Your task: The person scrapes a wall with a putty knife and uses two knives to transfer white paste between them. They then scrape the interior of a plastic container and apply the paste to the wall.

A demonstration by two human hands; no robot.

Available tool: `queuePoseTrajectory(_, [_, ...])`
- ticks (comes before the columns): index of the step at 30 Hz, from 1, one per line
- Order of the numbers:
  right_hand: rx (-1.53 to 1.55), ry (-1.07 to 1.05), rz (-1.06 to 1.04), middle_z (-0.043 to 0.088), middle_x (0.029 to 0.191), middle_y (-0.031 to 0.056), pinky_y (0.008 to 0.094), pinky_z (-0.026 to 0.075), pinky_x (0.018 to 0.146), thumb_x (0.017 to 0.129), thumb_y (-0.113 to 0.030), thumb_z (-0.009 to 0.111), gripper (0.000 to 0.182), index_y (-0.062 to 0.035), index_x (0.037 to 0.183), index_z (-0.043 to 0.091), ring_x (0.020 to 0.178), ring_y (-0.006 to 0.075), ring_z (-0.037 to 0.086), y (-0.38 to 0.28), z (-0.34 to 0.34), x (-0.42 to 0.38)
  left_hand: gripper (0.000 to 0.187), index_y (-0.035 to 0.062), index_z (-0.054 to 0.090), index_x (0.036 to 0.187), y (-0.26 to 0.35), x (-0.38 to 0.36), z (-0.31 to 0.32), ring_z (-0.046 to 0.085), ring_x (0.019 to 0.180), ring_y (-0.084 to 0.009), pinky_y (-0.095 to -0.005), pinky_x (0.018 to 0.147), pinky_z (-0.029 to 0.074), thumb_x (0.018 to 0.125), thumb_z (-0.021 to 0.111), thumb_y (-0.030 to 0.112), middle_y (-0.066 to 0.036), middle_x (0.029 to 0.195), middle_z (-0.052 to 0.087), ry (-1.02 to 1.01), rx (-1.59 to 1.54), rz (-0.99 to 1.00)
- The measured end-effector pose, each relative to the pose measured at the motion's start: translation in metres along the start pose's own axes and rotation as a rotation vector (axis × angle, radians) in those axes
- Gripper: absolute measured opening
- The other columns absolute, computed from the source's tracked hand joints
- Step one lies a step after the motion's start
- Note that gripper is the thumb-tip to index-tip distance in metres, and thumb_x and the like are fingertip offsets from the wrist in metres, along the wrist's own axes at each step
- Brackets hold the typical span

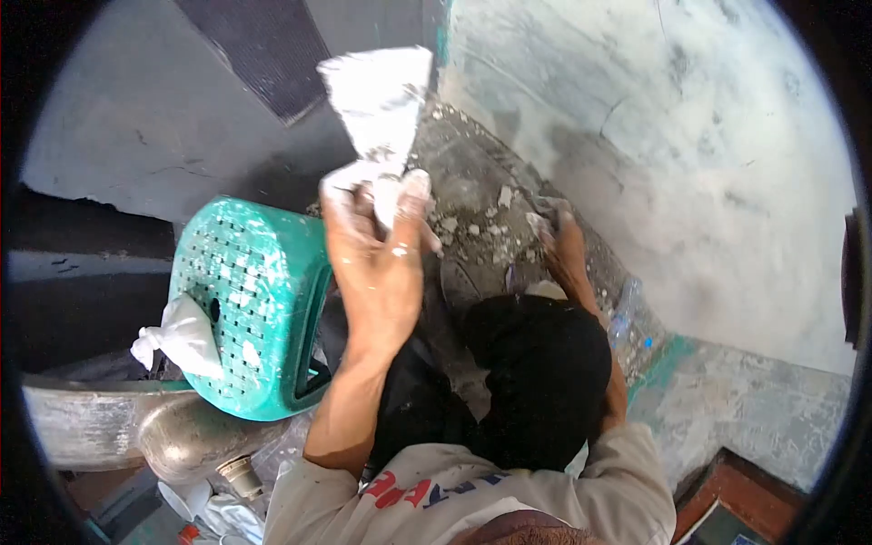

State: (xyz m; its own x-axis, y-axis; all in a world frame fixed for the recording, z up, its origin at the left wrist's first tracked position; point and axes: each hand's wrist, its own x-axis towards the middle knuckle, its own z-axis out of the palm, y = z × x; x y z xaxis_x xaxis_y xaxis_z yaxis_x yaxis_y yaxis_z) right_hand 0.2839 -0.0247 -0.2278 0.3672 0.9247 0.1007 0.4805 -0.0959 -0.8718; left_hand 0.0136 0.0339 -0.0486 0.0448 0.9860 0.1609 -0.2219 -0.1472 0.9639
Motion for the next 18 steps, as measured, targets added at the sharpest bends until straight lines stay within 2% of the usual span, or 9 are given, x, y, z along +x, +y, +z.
queuePoseTrajectory(2, [0.042,0.036,-0.013,0.067,0.118,0.0212,0.0364,0.052,0.094,0.101,-0.005,0.061,0.025,-0.0019,0.125,0.064,0.106,0.0383,0.068,-0.045,-0.024,-0.005,0.036,0.0047,0.046,0.136,0.000,-0.004,0.008,0.052,0.067,-0.0065,-0.0237,0.055,0.046,0.106,0.064,0.011,-0.005,0.097,0.061,-0.031,-0.007,-0.039])
queuePoseTrajectory(4, [-0.194,0.176,-0.367,0.066,0.113,0.0180,0.0373,0.054,0.089,0.098,0.000,0.063,0.030,-0.0034,0.127,0.065,0.101,0.0351,0.069,-0.089,-0.050,-0.012,0.040,0.0030,0.044,0.141,-0.014,-0.004,0.009,0.048,0.072,-0.0062,-0.0236,0.062,0.044,0.107,0.062,0.013,-0.002,0.096,0.055,-0.098,0.200,0.056])
queuePoseTrajectory(5, [-0.193,0.187,-0.371,0.066,0.113,0.0180,0.0373,0.054,0.089,0.098,0.000,0.063,0.030,-0.0034,0.127,0.065,0.101,0.0351,0.069,-0.112,-0.057,-0.015,0.041,0.0009,0.043,0.145,-0.016,-0.006,0.008,0.046,0.076,-0.0066,-0.0243,0.067,0.043,0.108,0.058,0.013,0.000,0.096,0.051,-0.149,0.269,0.060])
queuePoseTrajectory(7, [-0.169,0.223,-0.566,0.065,0.109,0.0150,0.0392,0.057,0.082,0.094,0.000,0.067,0.037,-0.0058,0.131,0.067,0.094,0.0320,0.069,-0.155,-0.060,-0.020,0.042,-0.0012,0.042,0.146,-0.019,-0.009,0.012,0.048,0.078,-0.0076,-0.0251,0.070,0.045,0.109,0.055,0.013,-0.001,0.096,0.051,-0.174,0.308,0.066])
queuePoseTrajectory(10, [-0.317,0.160,-0.687,0.065,0.107,0.0141,0.0413,0.058,0.078,0.090,-0.001,0.071,0.044,-0.0080,0.133,0.068,0.090,0.0311,0.069,-0.187,-0.062,-0.023,0.046,-0.0019,0.040,0.149,-0.005,-0.017,0.027,0.050,0.078,-0.0083,-0.0260,0.069,0.047,0.109,0.055,0.013,-0.002,0.098,0.053,-0.209,0.284,0.033])
queuePoseTrajectory(11, [-0.230,0.156,-0.724,0.064,0.106,0.0139,0.0411,0.058,0.078,0.087,-0.001,0.074,0.047,-0.0082,0.133,0.069,0.090,0.0329,0.069,-0.186,-0.056,-0.023,0.048,-0.0020,0.038,0.151,0.001,-0.020,0.031,0.051,0.078,-0.0086,-0.0265,0.069,0.048,0.109,0.054,0.014,-0.003,0.099,0.054,-0.216,0.227,-0.021])
queuePoseTrajectory(12, [-0.229,0.167,-0.729,0.064,0.106,0.0139,0.0411,0.058,0.078,0.087,-0.001,0.074,0.047,-0.0082,0.133,0.069,0.090,0.0329,0.069,-0.190,-0.051,-0.027,0.049,-0.0015,0.037,0.153,-0.018,-0.018,0.025,0.052,0.077,-0.0090,-0.0270,0.068,0.049,0.110,0.054,0.015,-0.005,0.103,0.057,-0.246,0.448,0.132])
queuePoseTrajectory(16, [-0.226,0.108,-0.598,0.063,0.105,0.0152,0.0406,0.056,0.076,0.086,-0.003,0.076,0.048,-0.0057,0.133,0.068,0.091,0.0380,0.068,-0.200,-0.042,-0.021,0.048,-0.0004,0.038,0.154,-0.022,-0.028,0.031,0.051,0.077,-0.0086,-0.0259,0.066,0.048,0.110,0.053,0.014,-0.005,0.101,0.058,-0.303,0.416,0.189])
queuePoseTrajectory(18, [-0.311,0.295,-0.677,0.065,0.103,0.0154,0.0406,0.056,0.075,0.088,-0.003,0.075,0.040,-0.0014,0.128,0.069,0.091,0.0363,0.069,-0.196,-0.040,-0.001,0.048,-0.0001,0.039,0.154,-0.025,-0.038,0.035,0.051,0.077,-0.0086,-0.0260,0.067,0.047,0.110,0.054,0.013,-0.005,0.101,0.058,-0.386,0.391,0.112])
